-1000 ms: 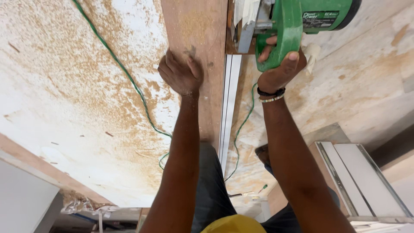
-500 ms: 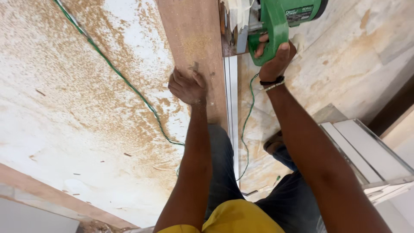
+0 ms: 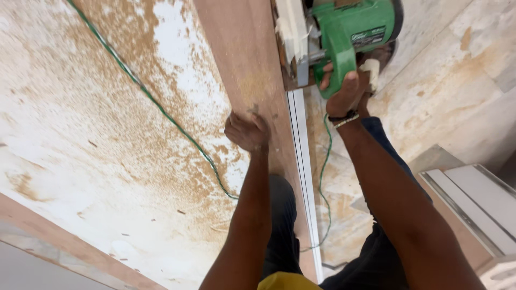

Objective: The person uses a handheld electric router to cut a groove along the edge of a wooden panel. They adjust the router's guide and continue routing along the panel's length.

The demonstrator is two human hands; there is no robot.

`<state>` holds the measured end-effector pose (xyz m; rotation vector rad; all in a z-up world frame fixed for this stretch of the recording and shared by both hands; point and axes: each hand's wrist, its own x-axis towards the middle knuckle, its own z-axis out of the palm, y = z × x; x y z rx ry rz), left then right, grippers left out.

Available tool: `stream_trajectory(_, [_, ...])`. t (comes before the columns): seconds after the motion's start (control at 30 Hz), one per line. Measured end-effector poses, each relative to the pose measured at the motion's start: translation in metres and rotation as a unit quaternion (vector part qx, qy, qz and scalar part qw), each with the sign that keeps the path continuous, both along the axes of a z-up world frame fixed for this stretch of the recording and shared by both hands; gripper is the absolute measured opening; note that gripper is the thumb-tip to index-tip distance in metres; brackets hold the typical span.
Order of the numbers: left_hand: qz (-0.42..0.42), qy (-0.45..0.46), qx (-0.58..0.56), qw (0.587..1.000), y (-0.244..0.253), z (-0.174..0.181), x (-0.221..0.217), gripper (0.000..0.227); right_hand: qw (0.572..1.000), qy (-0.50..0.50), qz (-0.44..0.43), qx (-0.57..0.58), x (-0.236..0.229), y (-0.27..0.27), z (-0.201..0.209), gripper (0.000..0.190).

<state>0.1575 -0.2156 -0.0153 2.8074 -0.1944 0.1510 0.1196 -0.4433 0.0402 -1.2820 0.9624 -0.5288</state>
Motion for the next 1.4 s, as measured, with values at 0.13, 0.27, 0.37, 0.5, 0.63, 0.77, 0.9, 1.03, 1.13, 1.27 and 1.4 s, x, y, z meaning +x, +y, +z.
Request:
stream_trajectory(0.13, [-0.009,0.008,0.004,1.000,0.008,-0.009,-0.004,0.057,1.000,-0.006,-0.014,0.005,0.004,0.000,-0.005,0.084])
stream_trajectory(0.27, [-0.015,0.047,-0.001,0.999,0.019,-0.014,-0.008,0.059,0.998,0.021,0.016,-0.049,0.020,-0.004,0.017,0.086])
stream_trajectory(0.37, [-0.019,0.067,-0.022,0.997,0.008,-0.014,0.012,0.063,0.996,0.042,0.017,-0.078,0.036,-0.010,0.029,0.087])
stream_trajectory(0.5, [0.013,0.143,-0.063,0.988,-0.037,-0.016,0.091,0.068,0.998,0.029,-0.010,-0.046,0.051,-0.012,0.032,0.088])
stream_trajectory(0.63, [0.039,0.112,-0.044,0.992,-0.127,-0.035,0.236,0.064,0.998,0.044,-0.006,-0.048,0.057,-0.018,0.037,0.089])
stream_trajectory(0.77, [0.050,0.031,-0.039,0.998,-0.189,-0.028,0.306,0.060,0.997,0.064,0.006,-0.042,0.060,-0.025,0.034,0.090])
stream_trajectory(0.9, [0.067,0.003,-0.021,0.998,-0.199,-0.024,0.311,0.057,1.000,0.027,-0.013,0.002,0.062,-0.028,0.019,0.087])
stream_trajectory(1.03, [0.019,-0.010,-0.027,0.999,-0.197,-0.020,0.316,0.065,0.998,0.048,0.001,-0.027,0.071,-0.032,0.024,0.085])
stream_trajectory(1.13, [0.015,0.028,-0.027,0.999,-0.192,-0.014,0.311,0.068,0.994,0.085,0.019,-0.070,0.086,-0.039,0.039,0.088])
stream_trajectory(1.27, [0.015,0.042,-0.045,0.998,-0.194,-0.012,0.311,0.069,0.996,0.063,0.013,-0.056,0.106,-0.047,0.041,0.087])
stream_trajectory(1.4, [0.016,0.033,-0.066,0.997,-0.193,-0.011,0.311,0.071,0.997,0.041,-0.015,-0.060,0.126,-0.057,0.034,0.087])
